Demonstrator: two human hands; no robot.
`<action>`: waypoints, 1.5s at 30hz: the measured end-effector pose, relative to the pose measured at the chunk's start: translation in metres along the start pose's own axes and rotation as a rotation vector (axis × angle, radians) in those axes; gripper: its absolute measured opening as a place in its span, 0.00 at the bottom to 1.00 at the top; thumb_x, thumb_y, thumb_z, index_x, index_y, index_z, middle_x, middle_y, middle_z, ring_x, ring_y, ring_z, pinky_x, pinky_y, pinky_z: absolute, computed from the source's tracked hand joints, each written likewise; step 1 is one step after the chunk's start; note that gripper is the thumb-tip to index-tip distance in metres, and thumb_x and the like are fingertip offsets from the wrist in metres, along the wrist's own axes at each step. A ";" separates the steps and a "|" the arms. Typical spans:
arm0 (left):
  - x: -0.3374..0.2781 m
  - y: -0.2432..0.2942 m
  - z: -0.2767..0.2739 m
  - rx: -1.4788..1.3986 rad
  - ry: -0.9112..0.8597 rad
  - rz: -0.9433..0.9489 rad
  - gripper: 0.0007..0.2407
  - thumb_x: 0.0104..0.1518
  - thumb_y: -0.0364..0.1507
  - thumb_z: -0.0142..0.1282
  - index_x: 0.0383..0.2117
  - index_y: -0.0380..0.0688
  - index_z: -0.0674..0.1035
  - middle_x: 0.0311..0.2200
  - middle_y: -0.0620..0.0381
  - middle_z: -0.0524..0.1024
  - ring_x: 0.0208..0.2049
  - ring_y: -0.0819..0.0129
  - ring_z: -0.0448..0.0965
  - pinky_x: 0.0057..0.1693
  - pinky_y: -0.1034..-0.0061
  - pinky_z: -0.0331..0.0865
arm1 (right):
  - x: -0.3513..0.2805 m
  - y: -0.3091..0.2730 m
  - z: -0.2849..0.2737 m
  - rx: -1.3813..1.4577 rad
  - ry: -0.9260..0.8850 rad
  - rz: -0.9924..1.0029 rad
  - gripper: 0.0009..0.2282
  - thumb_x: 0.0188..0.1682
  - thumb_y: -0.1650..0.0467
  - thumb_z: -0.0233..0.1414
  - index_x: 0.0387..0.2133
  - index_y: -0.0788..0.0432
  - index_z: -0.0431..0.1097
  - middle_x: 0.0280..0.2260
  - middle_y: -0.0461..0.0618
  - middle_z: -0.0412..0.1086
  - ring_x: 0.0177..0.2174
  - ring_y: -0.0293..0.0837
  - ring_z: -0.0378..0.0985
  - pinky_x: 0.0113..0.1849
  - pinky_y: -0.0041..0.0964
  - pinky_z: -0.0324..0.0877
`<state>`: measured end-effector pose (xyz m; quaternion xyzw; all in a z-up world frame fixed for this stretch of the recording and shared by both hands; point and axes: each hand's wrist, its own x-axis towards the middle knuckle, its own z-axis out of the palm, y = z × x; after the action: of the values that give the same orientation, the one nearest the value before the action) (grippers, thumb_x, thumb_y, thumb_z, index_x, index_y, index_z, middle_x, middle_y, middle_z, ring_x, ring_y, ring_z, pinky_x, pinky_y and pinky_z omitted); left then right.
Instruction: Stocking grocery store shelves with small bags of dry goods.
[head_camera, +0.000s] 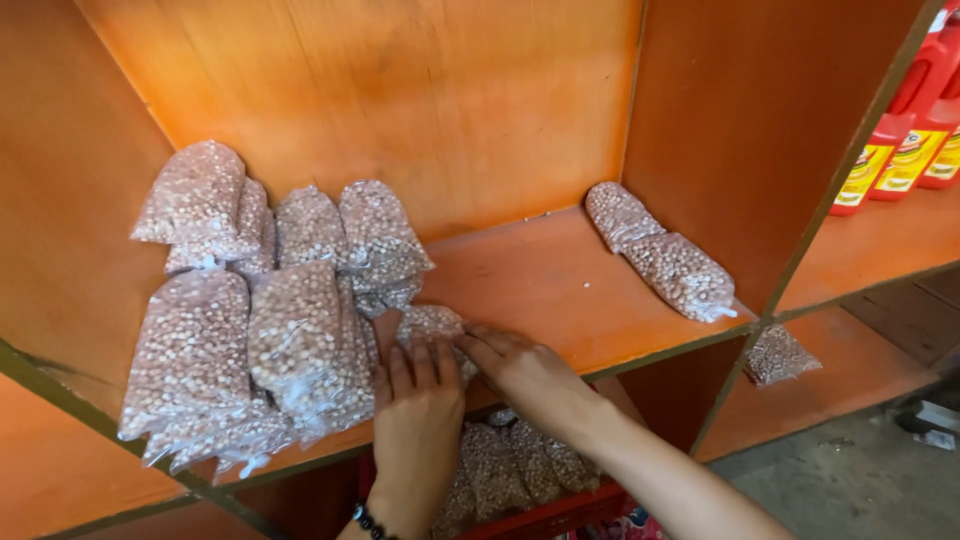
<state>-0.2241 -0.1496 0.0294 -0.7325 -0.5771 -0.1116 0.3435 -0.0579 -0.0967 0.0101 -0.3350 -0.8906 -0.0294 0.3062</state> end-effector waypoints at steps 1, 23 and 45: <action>0.002 0.003 -0.001 0.001 0.003 0.001 0.25 0.45 0.29 0.59 0.53 0.34 0.74 0.54 0.38 0.75 0.52 0.47 0.79 0.56 0.62 0.72 | -0.002 0.000 -0.007 -0.002 0.003 0.000 0.23 0.45 0.77 0.50 0.58 0.64 0.65 0.57 0.62 0.67 0.55 0.59 0.72 0.52 0.49 0.71; 0.148 0.099 0.070 -0.408 0.223 0.199 0.18 0.58 0.22 0.47 0.56 0.29 0.70 0.57 0.30 0.70 0.31 0.53 0.85 0.30 0.67 0.80 | -0.019 0.116 -0.088 -0.040 0.265 0.147 0.26 0.36 0.83 0.55 0.54 0.69 0.68 0.55 0.67 0.70 0.53 0.62 0.74 0.55 0.49 0.69; 0.274 0.170 0.106 -0.963 0.118 0.064 0.21 0.58 0.19 0.40 0.60 0.40 0.66 0.65 0.44 0.62 0.45 0.43 0.81 0.47 0.55 0.76 | 0.025 0.225 -0.127 -0.450 -0.074 0.422 0.18 0.49 0.76 0.45 0.54 0.61 0.68 0.52 0.60 0.71 0.52 0.58 0.73 0.49 0.51 0.72</action>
<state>-0.0074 0.1114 0.0402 -0.8180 -0.4164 -0.3969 0.0010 0.1326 0.0588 0.0926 -0.5726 -0.7832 -0.1493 0.1909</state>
